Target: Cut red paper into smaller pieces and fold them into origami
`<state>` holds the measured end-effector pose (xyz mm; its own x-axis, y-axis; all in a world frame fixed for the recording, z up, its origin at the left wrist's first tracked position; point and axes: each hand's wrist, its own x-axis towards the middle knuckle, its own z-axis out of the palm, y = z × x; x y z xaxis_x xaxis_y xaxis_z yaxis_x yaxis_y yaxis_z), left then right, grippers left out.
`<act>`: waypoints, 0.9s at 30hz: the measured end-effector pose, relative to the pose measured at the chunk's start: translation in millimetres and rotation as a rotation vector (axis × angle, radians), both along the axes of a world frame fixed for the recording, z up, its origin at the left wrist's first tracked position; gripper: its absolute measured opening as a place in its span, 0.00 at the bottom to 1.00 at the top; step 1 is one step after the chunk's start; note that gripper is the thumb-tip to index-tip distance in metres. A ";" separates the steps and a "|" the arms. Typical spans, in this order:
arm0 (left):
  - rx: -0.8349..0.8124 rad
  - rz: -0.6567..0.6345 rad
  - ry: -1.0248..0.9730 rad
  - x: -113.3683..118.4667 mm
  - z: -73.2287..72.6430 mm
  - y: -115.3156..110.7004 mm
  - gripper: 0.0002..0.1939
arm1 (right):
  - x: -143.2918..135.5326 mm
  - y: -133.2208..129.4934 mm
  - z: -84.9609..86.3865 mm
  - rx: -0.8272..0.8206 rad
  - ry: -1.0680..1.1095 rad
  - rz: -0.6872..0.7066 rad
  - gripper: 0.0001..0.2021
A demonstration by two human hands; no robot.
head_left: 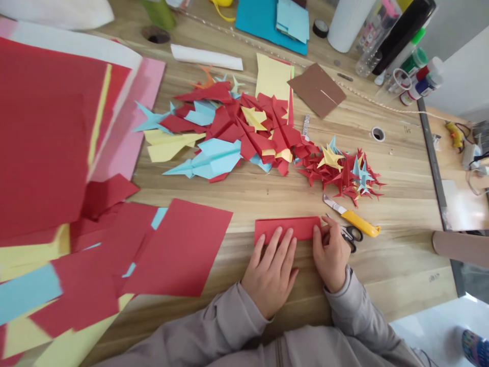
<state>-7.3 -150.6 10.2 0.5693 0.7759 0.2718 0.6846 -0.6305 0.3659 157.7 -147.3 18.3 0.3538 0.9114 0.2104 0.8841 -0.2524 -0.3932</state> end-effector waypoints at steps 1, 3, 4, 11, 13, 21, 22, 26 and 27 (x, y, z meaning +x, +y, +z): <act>-0.020 -0.005 0.008 -0.3 -0.4 0.5 0.26 | -0.1 0.1 0.0 0.000 0.002 -0.004 0.14; -0.046 -0.006 0.018 -0.7 -0.7 1.3 0.27 | -0.4 0.1 0.2 -0.002 0.012 -0.011 0.14; -0.052 -0.007 0.021 -0.9 -0.6 1.5 0.28 | -0.6 0.0 0.5 -0.004 0.020 -0.013 0.14; -0.080 -0.015 0.019 -2.1 0.2 2.1 0.28 | -2.1 -1.7 4.4 -0.031 0.072 -0.019 0.15; -0.080 -0.015 0.018 -1.9 -0.1 2.1 0.28 | -2.1 -2.0 5.1 -0.033 0.075 -0.017 0.15; -0.083 -0.018 0.031 -1.1 0.6 3.0 0.29 | -1.4 -1.7 6.5 -0.044 0.080 -0.030 0.14; -0.081 -0.018 0.033 -1.1 1.1 3.2 0.29 | -1.2 -1.8 6.5 -0.047 0.084 -0.031 0.15; -0.079 -0.022 0.061 -1.5 3.0 3.5 0.29 | 0.4 -2.6 5.9 -0.049 0.081 -0.023 0.15; -0.078 -0.026 0.073 -1.6 3.1 3.4 0.30 | 0.9 -2.7 5.5 -0.047 0.073 -0.023 0.16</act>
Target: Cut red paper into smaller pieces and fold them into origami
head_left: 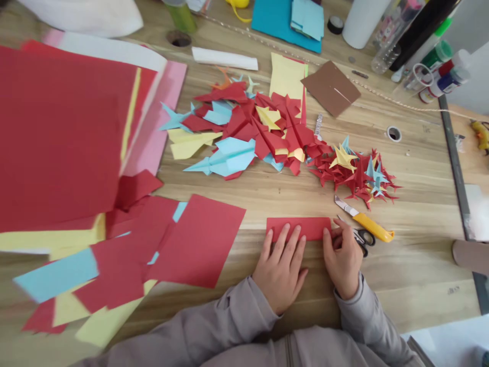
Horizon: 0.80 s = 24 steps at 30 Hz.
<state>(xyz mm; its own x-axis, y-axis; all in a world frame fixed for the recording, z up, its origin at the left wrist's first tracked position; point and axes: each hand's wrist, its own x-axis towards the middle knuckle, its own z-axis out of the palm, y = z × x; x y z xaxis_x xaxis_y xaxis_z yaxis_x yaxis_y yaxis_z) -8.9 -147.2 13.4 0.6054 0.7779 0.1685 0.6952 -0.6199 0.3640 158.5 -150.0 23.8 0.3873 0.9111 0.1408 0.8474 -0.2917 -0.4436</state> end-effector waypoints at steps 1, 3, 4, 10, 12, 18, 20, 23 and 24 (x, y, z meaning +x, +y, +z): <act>0.003 -0.004 0.012 -0.1 -0.1 -0.1 0.30 | 0.5 -0.1 -0.4 0.002 -0.011 -0.002 0.16; 0.021 -0.009 0.029 -0.2 -0.8 -0.5 0.30 | 1.3 0.0 -1.0 0.001 -0.028 -0.008 0.16; 0.028 -0.006 0.037 -0.2 -1.4 -0.6 0.30 | 1.5 0.2 -1.2 0.001 -0.033 -0.008 0.16; 0.027 -0.001 0.068 -0.9 -3.2 -1.0 0.31 | 1.2 1.1 -1.0 0.006 -0.038 -0.005 0.18; 0.025 -0.007 0.066 -1.1 -2.9 -0.7 0.31 | 1.2 1.2 -1.0 0.013 -0.047 0.000 0.18; 0.015 0.001 0.058 -1.0 -2.0 0.5 0.31 | 2.3 1.8 -1.7 0.030 -0.084 0.029 0.17; 0.012 -0.002 0.058 -0.9 -1.8 0.6 0.31 | 2.6 1.9 -2.0 0.031 -0.096 0.034 0.17; 0.000 0.005 0.068 -1.1 -1.4 0.5 0.31 | 2.9 1.8 -2.8 0.033 -0.102 0.039 0.17; -0.002 0.005 0.071 -1.3 -1.3 0.5 0.31 | 3.0 1.7 -3.1 0.034 -0.101 0.039 0.17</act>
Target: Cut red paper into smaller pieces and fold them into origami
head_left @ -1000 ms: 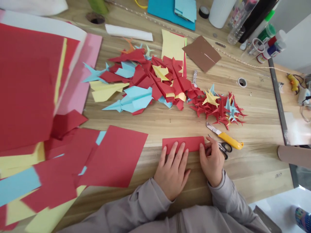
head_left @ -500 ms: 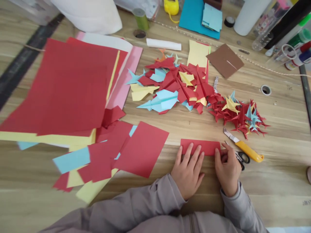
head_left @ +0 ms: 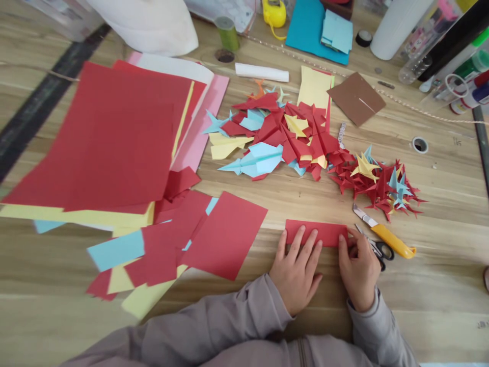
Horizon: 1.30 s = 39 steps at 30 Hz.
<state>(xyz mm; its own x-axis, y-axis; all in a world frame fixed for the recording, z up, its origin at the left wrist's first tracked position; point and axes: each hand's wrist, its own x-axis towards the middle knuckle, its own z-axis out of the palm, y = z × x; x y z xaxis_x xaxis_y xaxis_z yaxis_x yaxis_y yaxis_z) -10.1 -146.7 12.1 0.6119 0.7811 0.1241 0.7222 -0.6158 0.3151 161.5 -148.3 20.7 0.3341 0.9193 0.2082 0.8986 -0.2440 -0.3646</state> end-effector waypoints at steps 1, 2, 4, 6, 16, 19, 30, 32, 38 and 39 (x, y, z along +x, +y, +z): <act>0.001 -0.002 0.002 -0.2 0.0 0.1 0.31 | 0.1 -0.1 -0.3 -0.002 0.003 -0.002 0.17; 0.005 -0.006 0.002 -0.4 0.0 0.3 0.31 | 0.2 -0.2 -0.6 -0.004 0.007 -0.005 0.17; 0.014 -0.012 0.002 -0.6 -0.2 0.9 0.31 | 0.3 -0.2 -0.7 -0.009 0.012 -0.009 0.18; 0.019 -0.008 0.003 -0.4 -0.1 1.6 0.31 | 0.2 0.2 -0.3 -0.008 0.013 -0.002 0.17; -0.012 0.019 -0.033 1.3 2.6 1.7 0.30 | -2.6 1.6 3.8 0.002 0.041 0.057 0.15; -0.014 0.018 -0.031 1.7 1.8 1.7 0.30 | -2.7 1.0 4.2 0.003 0.064 0.049 0.15; -0.021 0.016 -0.023 1.5 0.0 0.4 0.30 | -3.5 0.5 5.4 0.003 0.043 0.061 0.15; -0.020 0.017 -0.024 1.8 -0.3 0.5 0.30 | -3.5 0.4 5.3 -0.001 0.042 0.059 0.15; -0.018 0.021 -0.032 2.0 -0.9 0.5 0.30 | -3.3 0.8 4.5 0.013 0.031 0.065 0.15; -0.017 0.022 -0.034 1.9 -1.1 0.3 0.30 | -3.3 0.9 4.4 0.016 0.025 0.065 0.15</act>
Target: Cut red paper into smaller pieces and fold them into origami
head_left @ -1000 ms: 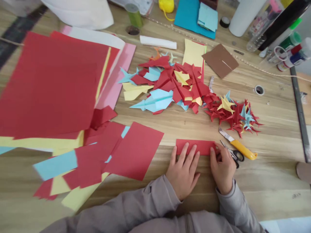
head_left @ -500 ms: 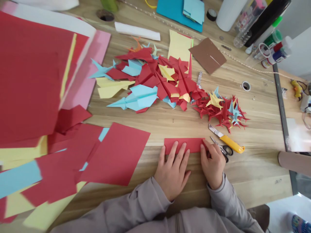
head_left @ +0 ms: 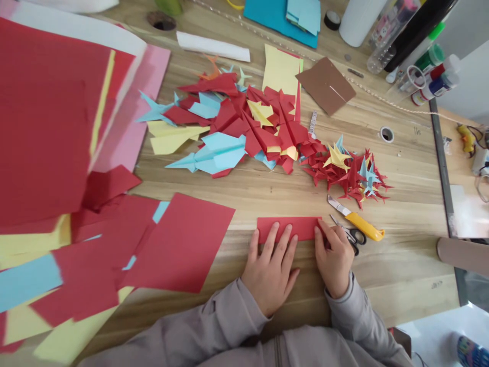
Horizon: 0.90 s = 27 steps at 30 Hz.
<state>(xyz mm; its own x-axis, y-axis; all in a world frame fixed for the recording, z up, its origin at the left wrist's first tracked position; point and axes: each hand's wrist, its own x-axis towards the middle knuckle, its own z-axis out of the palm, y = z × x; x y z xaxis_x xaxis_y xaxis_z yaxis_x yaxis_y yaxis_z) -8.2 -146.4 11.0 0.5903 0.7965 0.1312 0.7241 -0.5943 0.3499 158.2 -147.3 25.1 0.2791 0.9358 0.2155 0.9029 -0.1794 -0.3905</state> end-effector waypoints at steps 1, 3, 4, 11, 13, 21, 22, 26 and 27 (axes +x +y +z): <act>0.001 0.000 -0.001 0.0 -0.2 -0.2 0.30 | 0.0 0.2 -0.1 0.002 -0.006 -0.001 0.15; -0.001 0.000 -0.001 0.1 -0.6 -0.5 0.30 | -0.1 0.5 -0.2 0.002 -0.019 -0.007 0.15; -0.002 0.001 0.000 0.2 -0.7 -0.6 0.30 | -0.2 0.6 -0.3 0.001 -0.025 -0.008 0.15; 0.003 -0.003 0.023 1.5 2.5 1.0 0.30 | -0.4 0.4 -0.7 -0.002 -0.063 0.004 0.15; 0.006 -0.004 0.031 1.5 3.8 1.6 0.30 | -0.7 0.2 -0.4 -0.013 -0.085 0.010 0.15; 0.008 -0.012 0.057 0.3 5.3 3.0 0.30 | -0.2 -0.4 1.2 -0.049 -0.215 0.061 0.16; 0.013 -0.012 0.057 0.2 4.4 2.8 0.30 | 0.0 -0.4 1.1 -0.053 -0.224 0.068 0.16; 0.041 -0.021 0.054 0.5 -1.9 1.4 0.32 | 0.0 -0.4 1.1 -0.058 -0.259 0.079 0.16; 0.042 -0.025 0.057 0.6 -3.6 1.0 0.32 | -0.2 -0.4 1.2 -0.057 -0.267 0.081 0.16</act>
